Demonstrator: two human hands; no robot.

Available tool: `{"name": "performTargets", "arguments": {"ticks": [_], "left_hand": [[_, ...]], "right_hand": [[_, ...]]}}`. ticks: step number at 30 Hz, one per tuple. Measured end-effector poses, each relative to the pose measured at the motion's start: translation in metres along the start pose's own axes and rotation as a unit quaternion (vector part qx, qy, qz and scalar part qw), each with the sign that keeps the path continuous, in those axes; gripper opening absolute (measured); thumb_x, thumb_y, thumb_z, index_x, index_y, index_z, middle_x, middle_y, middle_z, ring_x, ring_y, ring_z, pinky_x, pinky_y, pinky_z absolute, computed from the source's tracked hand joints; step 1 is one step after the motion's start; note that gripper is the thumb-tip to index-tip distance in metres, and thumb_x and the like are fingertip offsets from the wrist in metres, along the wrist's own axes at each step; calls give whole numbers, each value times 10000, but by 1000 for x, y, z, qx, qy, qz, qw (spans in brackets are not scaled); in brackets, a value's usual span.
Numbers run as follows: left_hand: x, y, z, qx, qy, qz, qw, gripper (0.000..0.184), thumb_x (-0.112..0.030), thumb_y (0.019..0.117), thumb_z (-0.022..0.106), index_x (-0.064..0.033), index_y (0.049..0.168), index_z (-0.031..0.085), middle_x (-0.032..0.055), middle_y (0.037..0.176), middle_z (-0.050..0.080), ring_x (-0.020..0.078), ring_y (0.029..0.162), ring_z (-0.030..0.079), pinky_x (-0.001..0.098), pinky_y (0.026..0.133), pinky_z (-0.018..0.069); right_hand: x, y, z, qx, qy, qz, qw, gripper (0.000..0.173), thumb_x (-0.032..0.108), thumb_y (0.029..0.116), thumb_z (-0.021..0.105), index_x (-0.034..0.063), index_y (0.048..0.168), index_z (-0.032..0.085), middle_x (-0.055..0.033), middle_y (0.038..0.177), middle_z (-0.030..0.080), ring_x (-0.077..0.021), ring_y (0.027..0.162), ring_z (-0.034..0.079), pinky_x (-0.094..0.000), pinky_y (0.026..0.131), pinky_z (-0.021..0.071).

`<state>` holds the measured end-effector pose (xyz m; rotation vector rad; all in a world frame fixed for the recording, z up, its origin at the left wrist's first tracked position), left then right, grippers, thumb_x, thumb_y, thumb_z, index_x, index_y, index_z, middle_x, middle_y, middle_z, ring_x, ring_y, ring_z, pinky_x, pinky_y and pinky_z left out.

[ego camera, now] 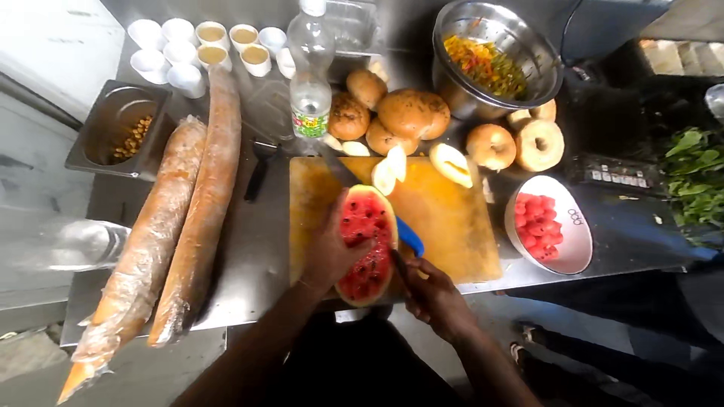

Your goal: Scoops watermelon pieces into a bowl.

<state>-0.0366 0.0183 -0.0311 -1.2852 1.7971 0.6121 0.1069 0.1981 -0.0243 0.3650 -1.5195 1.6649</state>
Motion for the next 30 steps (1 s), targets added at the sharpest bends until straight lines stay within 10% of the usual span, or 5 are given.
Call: {"name": "performTargets", "arguments": {"ticks": [8, 13, 16, 19, 30], "left_hand": [[3, -11, 0, -41, -40, -35, 998, 1052, -321, 797, 885, -207, 1627, 249, 144, 1504, 511, 272, 1322, 566, 518, 1083, 487], [9, -34, 0, -119, -40, -52, 991, 1001, -324, 808, 839, -149, 1605, 261, 204, 1479, 493, 307, 1290, 574, 539, 1052, 501], [4, -36, -14, -111, 74, -64, 989, 1126, -393, 720, 893, -101, 1607, 266, 302, 1575, 290, 513, 1361, 422, 684, 1033, 421], [-4, -23, -29, -36, 205, 62, 976, 1148, -536, 662, 881, -81, 1580, 364, 244, 1670, 166, 554, 1467, 249, 717, 1116, 312], [-37, 36, -26, 346, 413, 229, 810, 1336, -781, 527, 848, -258, 1624, 293, 37, 1697, 218, 359, 1555, 170, 672, 1212, 142]], "right_hand": [[-7, -5, -27, 128, 213, -17, 969, 256, 226, 1061, 468, 163, 1266, 608, -23, 731, 571, -17, 443, 464, -143, 402, 408], [44, -56, -124, -291, -160, -379, 864, 335, 111, 1040, 521, 86, 1365, 597, -13, 857, 713, -56, 567, 584, -217, 505, 507], [53, -60, -177, -487, -412, -343, 690, 333, 118, 1010, 595, 60, 1330, 667, -171, 980, 736, -300, 711, 688, -522, 646, 561], [50, -50, -198, -524, -460, -271, 664, 293, 112, 1014, 614, 95, 1290, 713, -234, 1060, 740, -432, 881, 721, -658, 782, 539], [15, -36, -62, -201, -501, -427, 725, 355, 105, 958, 584, 179, 1271, 734, -42, 1046, 746, -147, 825, 719, -365, 730, 627]]}}
Point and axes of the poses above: each hand's wrist, its own y-axis towards the middle knuckle, its own z-axis out of the palm, x = y × z, the point moved 3 cm from there along y, towards the middle knuckle
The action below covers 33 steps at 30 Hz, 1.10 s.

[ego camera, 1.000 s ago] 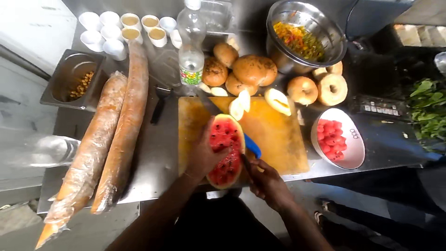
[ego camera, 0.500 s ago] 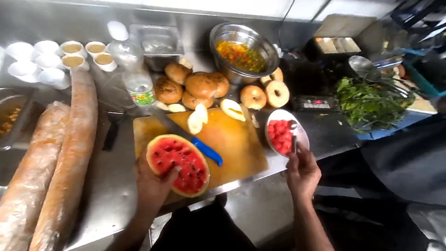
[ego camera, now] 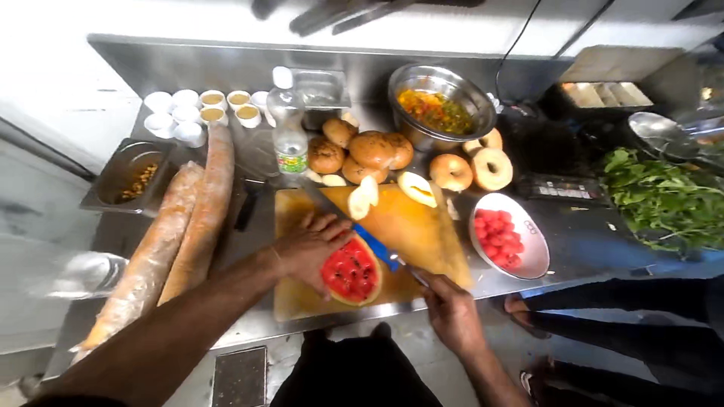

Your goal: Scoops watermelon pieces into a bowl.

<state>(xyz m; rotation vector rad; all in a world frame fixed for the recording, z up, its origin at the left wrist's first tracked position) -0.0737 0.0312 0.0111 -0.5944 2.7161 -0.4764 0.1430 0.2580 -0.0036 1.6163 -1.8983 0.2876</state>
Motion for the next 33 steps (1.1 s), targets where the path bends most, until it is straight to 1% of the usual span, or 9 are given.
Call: {"name": "performTargets", "arguments": {"ticks": [3, 8, 11, 21, 25, 28, 30, 32, 33], "left_hand": [[-1, -4, 6, -22, -4, -23, 999, 1335, -797, 536, 832, -239, 1622, 292, 26, 1693, 223, 359, 1547, 184, 664, 1199, 186], [2, -5, 11, -25, -19, -31, 999, 1397, -773, 538, 851, -183, 1641, 230, 20, 1705, 196, 313, 1566, 147, 615, 1236, 110], [1, -5, 13, -51, -16, -25, 998, 1404, -774, 523, 856, -173, 1637, 247, 15, 1699, 222, 306, 1566, 157, 610, 1241, 98], [3, -8, 13, -56, -44, -13, 997, 1375, -778, 559, 836, -157, 1635, 247, 30, 1697, 222, 318, 1563, 162, 622, 1236, 80], [-3, -10, 18, -55, -32, -44, 997, 1363, -809, 572, 803, -172, 1636, 240, 31, 1699, 213, 324, 1561, 159, 628, 1232, 91], [-9, -14, 23, -76, -38, -64, 994, 1328, -773, 596, 815, -162, 1632, 254, 37, 1701, 212, 336, 1560, 160, 643, 1220, 89], [-13, -18, 26, -92, -46, -74, 992, 1320, -743, 608, 831, -151, 1633, 247, 46, 1701, 211, 345, 1559, 160, 655, 1213, 88], [-17, -22, 32, -140, -42, -76, 986, 1320, -736, 595, 839, -133, 1625, 275, 63, 1687, 253, 363, 1540, 212, 665, 1196, 123], [-20, -25, 35, -167, -37, -77, 982, 1321, -739, 579, 839, -118, 1614, 303, 80, 1672, 289, 376, 1525, 252, 675, 1187, 153]], "right_hand": [[15, 1, 34, -6, -11, -28, 1000, 348, 119, 962, 595, 242, 1244, 758, -52, 1045, 721, -157, 835, 721, -363, 698, 629], [26, 21, 48, -4, -71, -43, 997, 383, 96, 958, 615, 288, 1259, 752, -92, 1073, 677, -192, 732, 688, -391, 586, 600], [28, 30, 51, 1, -95, -65, 993, 408, 80, 945, 606, 292, 1262, 749, -100, 1083, 677, -205, 711, 688, -402, 554, 589], [33, 40, 53, 34, -132, -76, 988, 421, 15, 904, 620, 220, 1245, 758, -120, 1084, 684, -250, 700, 697, -435, 546, 586], [44, 43, 53, 72, -151, -54, 984, 437, 15, 908, 617, 201, 1286, 732, -109, 1000, 721, -269, 687, 713, -466, 551, 592], [56, 47, 50, 130, -92, 12, 987, 417, 23, 939, 627, 140, 1332, 699, -131, 959, 742, -287, 766, 734, -499, 679, 615], [64, 53, 45, 191, 12, 122, 974, 336, 64, 996, 603, 111, 1320, 681, -101, 966, 754, -225, 785, 730, -450, 740, 613], [61, 57, 44, 236, 145, 243, 930, 276, 119, 1025, 576, 102, 1285, 667, -69, 805, 694, -154, 596, 633, -341, 578, 563], [61, 56, 44, 251, 224, 300, 893, 272, 127, 1041, 561, 93, 1296, 647, -67, 743, 639, -125, 516, 543, -288, 494, 484]]}}
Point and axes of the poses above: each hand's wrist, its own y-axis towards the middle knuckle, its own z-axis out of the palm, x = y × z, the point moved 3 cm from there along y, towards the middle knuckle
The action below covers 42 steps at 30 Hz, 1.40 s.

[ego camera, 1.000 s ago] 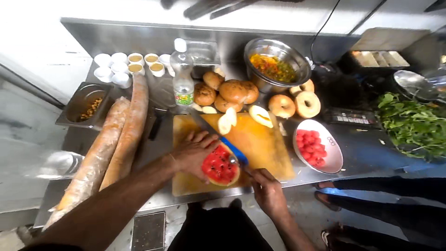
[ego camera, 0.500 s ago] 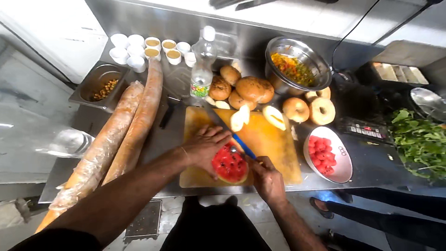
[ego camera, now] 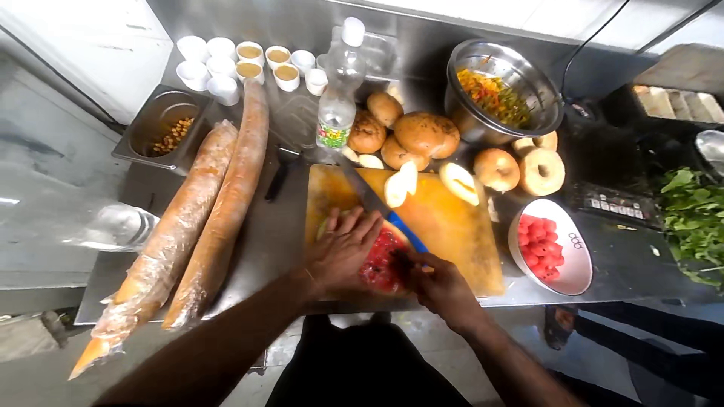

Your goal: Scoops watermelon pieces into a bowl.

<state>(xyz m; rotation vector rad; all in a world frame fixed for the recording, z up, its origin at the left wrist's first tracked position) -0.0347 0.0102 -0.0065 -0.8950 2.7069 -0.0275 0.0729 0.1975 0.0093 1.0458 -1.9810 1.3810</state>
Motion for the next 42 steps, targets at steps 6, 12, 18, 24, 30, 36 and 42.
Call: {"name": "performTargets", "arguments": {"ticks": [6, 12, 18, 24, 30, 36, 42], "left_hand": [[-8, -14, 10, -77, 1, -26, 997, 1255, -719, 594, 833, -108, 1586, 367, 95, 1650, 333, 397, 1502, 293, 686, 1155, 230], [-19, -13, 14, -85, 12, -78, 993, 1303, -853, 619, 712, -98, 1605, 316, 98, 1661, 302, 379, 1499, 294, 660, 1163, 226], [-22, -3, 12, -94, -25, -148, 984, 1288, -817, 576, 780, -66, 1557, 416, 183, 1627, 343, 461, 1455, 336, 678, 1102, 300], [-31, 7, 3, -46, -31, -229, 972, 1333, -815, 566, 801, -50, 1572, 376, 250, 1619, 298, 526, 1430, 314, 721, 1091, 269], [-16, 16, -6, 58, -20, -140, 988, 1378, -795, 522, 847, -151, 1616, 311, 165, 1694, 161, 406, 1546, 165, 654, 1196, 191], [-17, 23, -3, 72, -2, -112, 991, 1293, -789, 628, 784, -174, 1635, 256, 85, 1697, 205, 355, 1542, 196, 630, 1188, 196], [-20, 22, -4, 70, 0, -102, 992, 1296, -767, 629, 799, -154, 1631, 253, 85, 1695, 209, 332, 1546, 193, 615, 1197, 181]], "right_hand": [[-8, -10, 18, 132, 435, 189, 870, 249, 178, 1111, 384, 136, 1316, 520, -13, 733, 540, -12, 448, 445, -134, 387, 382], [-35, -12, 34, 225, 641, 123, 723, 253, 236, 1091, 381, 137, 1234, 565, -10, 762, 589, -16, 434, 503, -129, 390, 448], [-40, -45, -58, -76, 438, -103, 890, 269, 161, 1047, 472, 125, 1283, 597, -39, 736, 619, -30, 476, 503, -156, 431, 421], [-101, -67, -163, -532, -199, -104, 816, 355, 102, 1013, 579, 34, 1358, 628, -203, 961, 726, -337, 720, 694, -542, 656, 570], [-131, -60, -172, -546, -217, -43, 808, 350, 100, 1015, 601, 104, 1361, 658, -201, 938, 734, -368, 720, 693, -590, 668, 547], [-83, -45, -89, -352, -234, -267, 866, 342, 149, 968, 579, 102, 1275, 720, -72, 929, 735, -167, 689, 682, -388, 632, 604], [-53, -11, -29, -277, -317, -318, 849, 364, 123, 950, 590, 245, 1250, 758, -61, 963, 726, -202, 689, 709, -418, 553, 594]]}}
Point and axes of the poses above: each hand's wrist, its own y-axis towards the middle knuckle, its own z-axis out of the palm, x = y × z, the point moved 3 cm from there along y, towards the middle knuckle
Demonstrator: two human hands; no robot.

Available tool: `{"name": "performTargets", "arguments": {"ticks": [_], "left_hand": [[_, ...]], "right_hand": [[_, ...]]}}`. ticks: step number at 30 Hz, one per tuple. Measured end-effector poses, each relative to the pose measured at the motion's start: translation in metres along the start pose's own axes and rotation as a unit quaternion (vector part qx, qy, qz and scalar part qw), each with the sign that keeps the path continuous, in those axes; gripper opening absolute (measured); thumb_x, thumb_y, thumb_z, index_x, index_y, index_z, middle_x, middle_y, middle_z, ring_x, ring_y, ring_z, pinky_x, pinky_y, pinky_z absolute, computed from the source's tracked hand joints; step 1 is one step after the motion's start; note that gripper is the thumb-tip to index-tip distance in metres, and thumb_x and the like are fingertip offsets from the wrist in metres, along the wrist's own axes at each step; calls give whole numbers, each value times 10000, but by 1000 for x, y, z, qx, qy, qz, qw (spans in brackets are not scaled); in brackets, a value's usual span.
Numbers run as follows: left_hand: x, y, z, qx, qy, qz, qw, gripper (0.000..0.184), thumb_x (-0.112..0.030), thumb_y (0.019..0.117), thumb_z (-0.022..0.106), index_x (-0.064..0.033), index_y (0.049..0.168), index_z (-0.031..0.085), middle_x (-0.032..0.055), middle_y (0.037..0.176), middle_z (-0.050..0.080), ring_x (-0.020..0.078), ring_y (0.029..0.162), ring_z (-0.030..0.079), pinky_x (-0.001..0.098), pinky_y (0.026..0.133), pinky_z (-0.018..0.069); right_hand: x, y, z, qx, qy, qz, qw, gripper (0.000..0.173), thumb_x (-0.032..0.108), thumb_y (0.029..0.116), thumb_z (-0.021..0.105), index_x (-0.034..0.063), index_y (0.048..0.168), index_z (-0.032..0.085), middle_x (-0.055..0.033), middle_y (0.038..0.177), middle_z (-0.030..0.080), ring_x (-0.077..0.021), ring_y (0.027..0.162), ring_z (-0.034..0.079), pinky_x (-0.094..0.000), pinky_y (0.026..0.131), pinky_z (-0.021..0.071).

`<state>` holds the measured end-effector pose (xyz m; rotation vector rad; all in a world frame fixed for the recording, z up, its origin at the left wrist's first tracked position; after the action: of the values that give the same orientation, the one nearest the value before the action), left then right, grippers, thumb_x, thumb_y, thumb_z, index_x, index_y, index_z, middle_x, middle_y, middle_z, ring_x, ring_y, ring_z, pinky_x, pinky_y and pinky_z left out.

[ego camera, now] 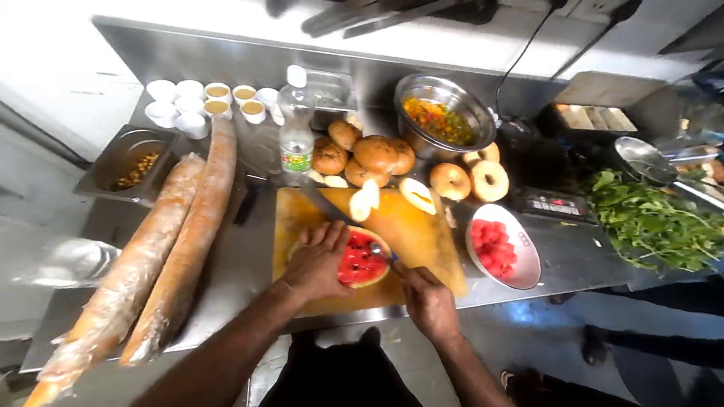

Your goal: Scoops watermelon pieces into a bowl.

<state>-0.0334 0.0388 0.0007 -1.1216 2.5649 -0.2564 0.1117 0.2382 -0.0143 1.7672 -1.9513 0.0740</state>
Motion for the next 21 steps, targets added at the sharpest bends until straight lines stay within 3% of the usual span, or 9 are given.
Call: {"name": "performTargets", "arguments": {"ticks": [13, 19, 21], "left_hand": [[2, 1, 7, -13, 3, 12, 1000, 1301, -769, 632, 793, -158, 1637, 236, 49, 1700, 198, 302, 1549, 197, 619, 1209, 153], [-1, -5, 11, -65, -10, 17, 998, 1241, -751, 624, 800, -138, 1598, 339, 96, 1670, 274, 352, 1512, 280, 623, 1178, 238], [-4, -8, 13, -90, -8, 15, 996, 1229, -724, 620, 817, -124, 1589, 356, 111, 1662, 286, 362, 1500, 298, 622, 1166, 255]], "right_hand": [[-2, 22, 14, 36, -47, -34, 998, 414, 81, 929, 600, 251, 1279, 743, -84, 980, 716, -233, 697, 706, -438, 532, 576], [10, 29, 15, 77, -74, -22, 994, 452, 25, 897, 641, 181, 1316, 714, -131, 995, 724, -295, 707, 719, -484, 565, 593], [19, 32, 12, 99, -67, 5, 993, 449, 32, 912, 637, 152, 1340, 697, -144, 944, 719, -310, 686, 712, -500, 574, 591]]}}
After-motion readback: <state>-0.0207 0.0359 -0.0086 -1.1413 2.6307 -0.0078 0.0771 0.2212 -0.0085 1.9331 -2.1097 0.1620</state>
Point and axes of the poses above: each hand's wrist, its own y-axis towards the middle knuckle, its own z-axis out of the palm, x = y × z, the point moved 3 cm from there along y, towards the middle knuckle
